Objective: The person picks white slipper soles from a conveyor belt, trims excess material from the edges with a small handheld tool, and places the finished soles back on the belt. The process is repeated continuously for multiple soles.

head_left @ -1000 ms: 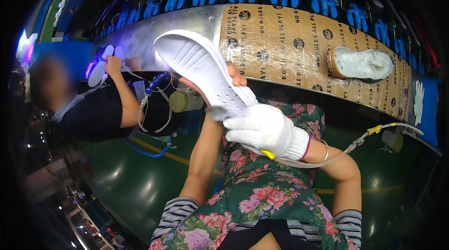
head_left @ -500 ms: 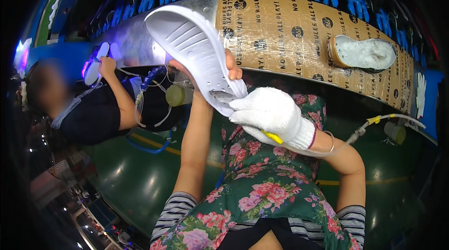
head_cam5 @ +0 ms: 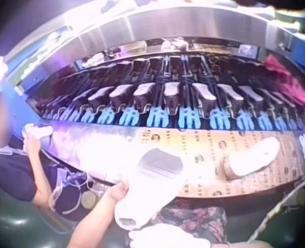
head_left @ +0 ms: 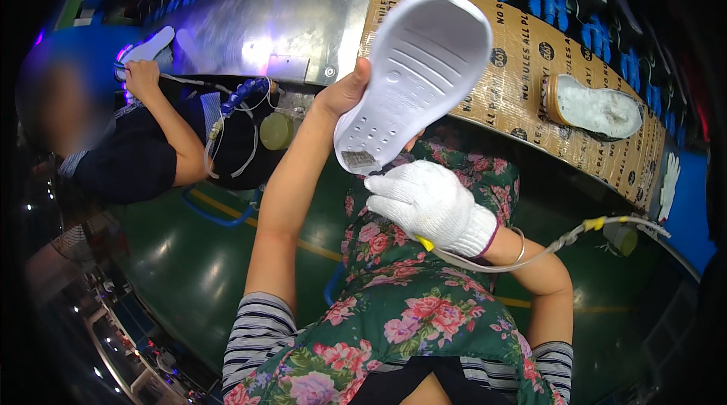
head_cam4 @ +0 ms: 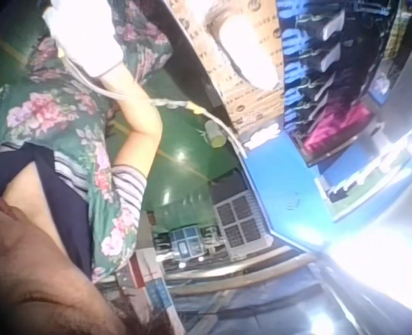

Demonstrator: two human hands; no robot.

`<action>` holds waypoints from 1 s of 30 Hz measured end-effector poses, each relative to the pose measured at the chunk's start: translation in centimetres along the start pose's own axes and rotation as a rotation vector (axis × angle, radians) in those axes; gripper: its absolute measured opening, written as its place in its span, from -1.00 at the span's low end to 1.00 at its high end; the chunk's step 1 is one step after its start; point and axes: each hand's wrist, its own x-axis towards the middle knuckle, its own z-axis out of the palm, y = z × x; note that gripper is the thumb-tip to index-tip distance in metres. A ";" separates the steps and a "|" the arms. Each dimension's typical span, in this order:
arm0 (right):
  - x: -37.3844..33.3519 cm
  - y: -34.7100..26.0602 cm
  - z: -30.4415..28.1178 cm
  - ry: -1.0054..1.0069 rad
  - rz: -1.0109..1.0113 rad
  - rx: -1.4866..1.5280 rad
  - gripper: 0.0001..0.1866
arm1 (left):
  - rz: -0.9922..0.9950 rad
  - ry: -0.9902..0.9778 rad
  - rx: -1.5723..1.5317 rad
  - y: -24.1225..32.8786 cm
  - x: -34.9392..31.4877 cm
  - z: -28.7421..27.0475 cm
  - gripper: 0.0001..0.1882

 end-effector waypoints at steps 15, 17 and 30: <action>1.1 0.9 -4.4 0.418 0.675 0.780 -0.89 | 0.345 0.098 -0.110 1.6 4.0 -1.1 0.12; 0.7 1.8 -5.2 0.562 0.762 0.904 -0.80 | 0.572 0.261 0.053 1.2 4.7 -2.9 -0.10; 0.3 2.4 -2.3 0.725 0.731 1.010 -0.75 | 0.403 0.139 -0.715 -9.9 -6.1 4.3 0.00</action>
